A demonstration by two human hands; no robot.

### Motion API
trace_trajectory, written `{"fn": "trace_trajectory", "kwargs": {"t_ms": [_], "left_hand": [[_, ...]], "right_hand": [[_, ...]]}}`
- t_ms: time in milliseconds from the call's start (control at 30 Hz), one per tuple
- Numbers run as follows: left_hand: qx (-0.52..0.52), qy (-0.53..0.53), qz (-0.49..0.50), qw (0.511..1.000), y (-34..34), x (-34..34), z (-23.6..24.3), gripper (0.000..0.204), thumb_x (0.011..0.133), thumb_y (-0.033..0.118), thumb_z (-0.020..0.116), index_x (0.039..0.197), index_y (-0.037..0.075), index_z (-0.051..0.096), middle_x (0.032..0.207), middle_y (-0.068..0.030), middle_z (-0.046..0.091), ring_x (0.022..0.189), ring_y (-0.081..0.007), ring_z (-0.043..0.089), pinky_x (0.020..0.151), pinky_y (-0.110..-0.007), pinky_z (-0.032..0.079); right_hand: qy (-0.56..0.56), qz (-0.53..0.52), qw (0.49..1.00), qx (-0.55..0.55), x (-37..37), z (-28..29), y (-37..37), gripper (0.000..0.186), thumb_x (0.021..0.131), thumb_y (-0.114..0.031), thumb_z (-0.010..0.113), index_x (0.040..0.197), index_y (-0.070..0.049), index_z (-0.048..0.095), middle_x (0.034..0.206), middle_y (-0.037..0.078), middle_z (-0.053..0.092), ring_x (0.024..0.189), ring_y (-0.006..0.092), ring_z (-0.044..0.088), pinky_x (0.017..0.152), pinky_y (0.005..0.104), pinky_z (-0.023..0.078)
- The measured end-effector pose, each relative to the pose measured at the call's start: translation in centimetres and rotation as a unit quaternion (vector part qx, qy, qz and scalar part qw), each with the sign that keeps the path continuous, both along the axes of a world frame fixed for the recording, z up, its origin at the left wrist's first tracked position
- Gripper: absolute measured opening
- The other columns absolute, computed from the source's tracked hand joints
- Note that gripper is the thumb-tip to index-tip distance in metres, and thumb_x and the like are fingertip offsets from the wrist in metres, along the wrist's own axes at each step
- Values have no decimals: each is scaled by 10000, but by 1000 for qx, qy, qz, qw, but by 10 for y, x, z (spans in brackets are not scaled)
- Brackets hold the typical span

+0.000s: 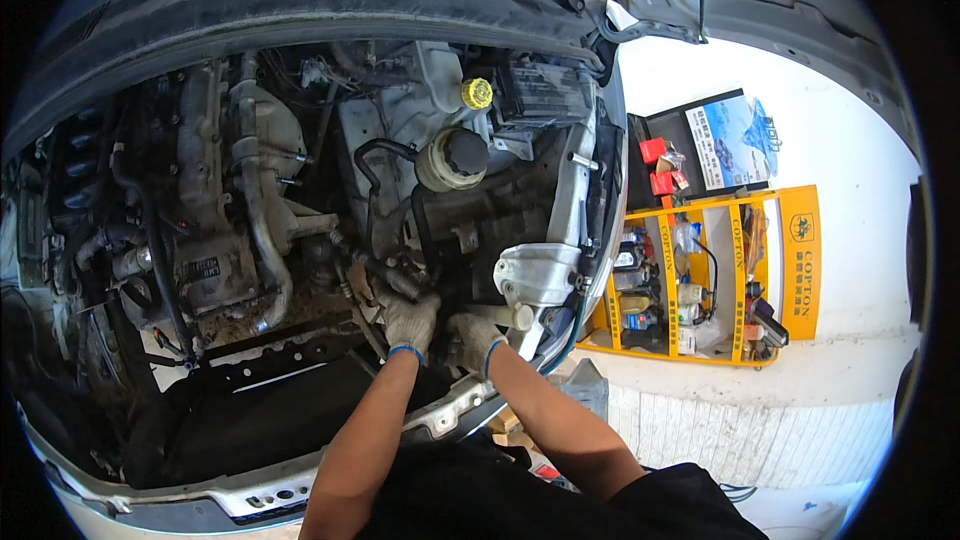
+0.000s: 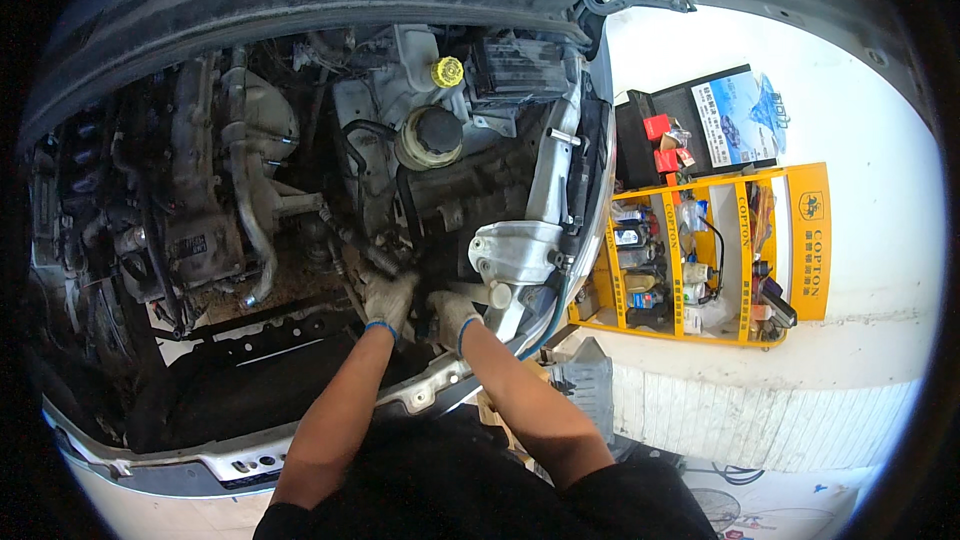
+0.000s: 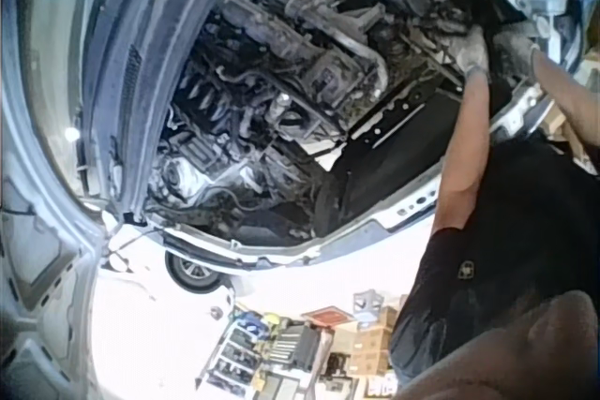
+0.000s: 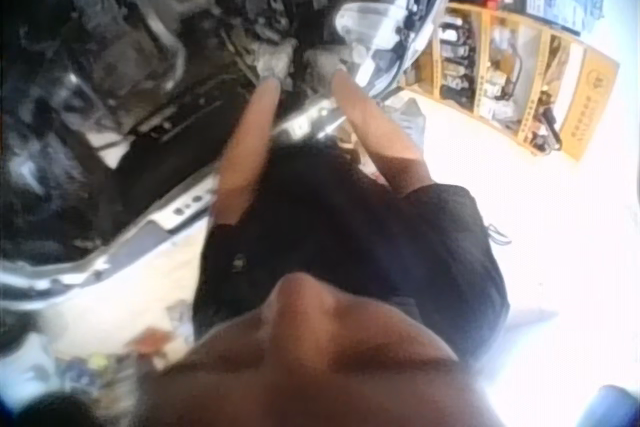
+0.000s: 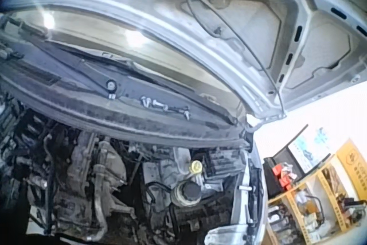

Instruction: The person works under the hood of a white car, using gloved hands to manipulate hoses, connectors, and engine components. They repeatedly reach into the engine bay, adjust parts, and occasionally step back to reposition. The task appears to involve inspection and minor adjustments within the engine compartment.

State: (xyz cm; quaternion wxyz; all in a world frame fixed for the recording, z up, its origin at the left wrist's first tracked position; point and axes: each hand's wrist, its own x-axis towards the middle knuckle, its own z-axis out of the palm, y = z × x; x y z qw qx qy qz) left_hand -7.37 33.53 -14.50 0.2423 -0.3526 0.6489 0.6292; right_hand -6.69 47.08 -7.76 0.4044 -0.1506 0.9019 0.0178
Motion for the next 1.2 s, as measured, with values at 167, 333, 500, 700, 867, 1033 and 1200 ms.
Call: {"fn": "trace_trajectory", "kwargs": {"t_ms": [167, 333, 500, 700, 867, 1033, 1200], "left_hand": [[-15, -4, 1, 1000, 8, 0, -19, 929, 753, 340, 797, 1435, -134, 381, 1342, -290, 632, 1280, -414, 596, 1086, -403, 459], [15, 13, 27, 999, 1, -1, 7, 1060, 744, 326, 813, 1515, -133, 249, 1459, -287, 542, 1357, -406, 531, 1129, -394, 420], [16, -28, 18, 999, -1, -3, 8, 1138, 727, 321, 840, 1552, -111, 185, 1504, -279, 489, 1365, -418, 504, 1154, -396, 397], [56, 45, 83, 994, -1, 2, -18, 1013, 754, 172, 807, 1530, -58, 198, 1341, -259, 579, 1149, -386, 620, 952, -432, 529], [196, -3, 161, 967, -9, 0, 17, 887, 734, 97, 795, 1450, -39, 288, 1170, -249, 665, 791, -389, 712, 727, -442, 600], [111, 51, 112, 986, -11, 7, -28, 933, 781, 128, 785, 1522, -40, 244, 1257, -216, 634, 1029, -353, 685, 868, -433, 584], [55, 37, 1, 998, -35, 8, -25, 1036, 791, 301, 847, 1563, -44, 249, 1415, -221, 580, 1268, -328, 593, 1062, -392, 489]], "right_hand": [[17, 123, 983, 135, 1, -35, -3, 316, 756, -229, 793, 1026, -80, 725, 1044, 153, 724, 983, 339, 716, 850, 427, 567], [190, 104, 975, 46, 19, -66, 24, 331, 652, -153, 836, 958, -64, 750, 981, 162, 738, 971, 357, 713, 854, 452, 556], [16, -515, 798, -314, 25, -39, 15, 293, 687, -104, 804, 960, -38, 721, 935, 186, 721, 887, 355, 700, 784, 434, 560], [-90, -559, 729, -384, 47, 52, -21, 164, 842, -85, 744, 974, -14, 677, 824, 109, 679, 690, 216, 649, 610, 347, 519], [26, -566, 708, -421, 68, 126, -54, 282, 900, -113, 714, 1138, 22, 646, 892, 87, 683, 723, 160, 634, 638, 287, 518], [251, -423, 811, -317, 80, 143, -11, 496, 918, -176, 720, 1340, 20, 549, 979, 122, 713, 836, 183, 662, 758, 301, 538], [514, -277, 810, -53, 17, 149, 52, 713, 848, -254, 784, 1453, -57, 461, 1198, 246, 627, 1067, 438, 643, 891, 519, 545]]}}
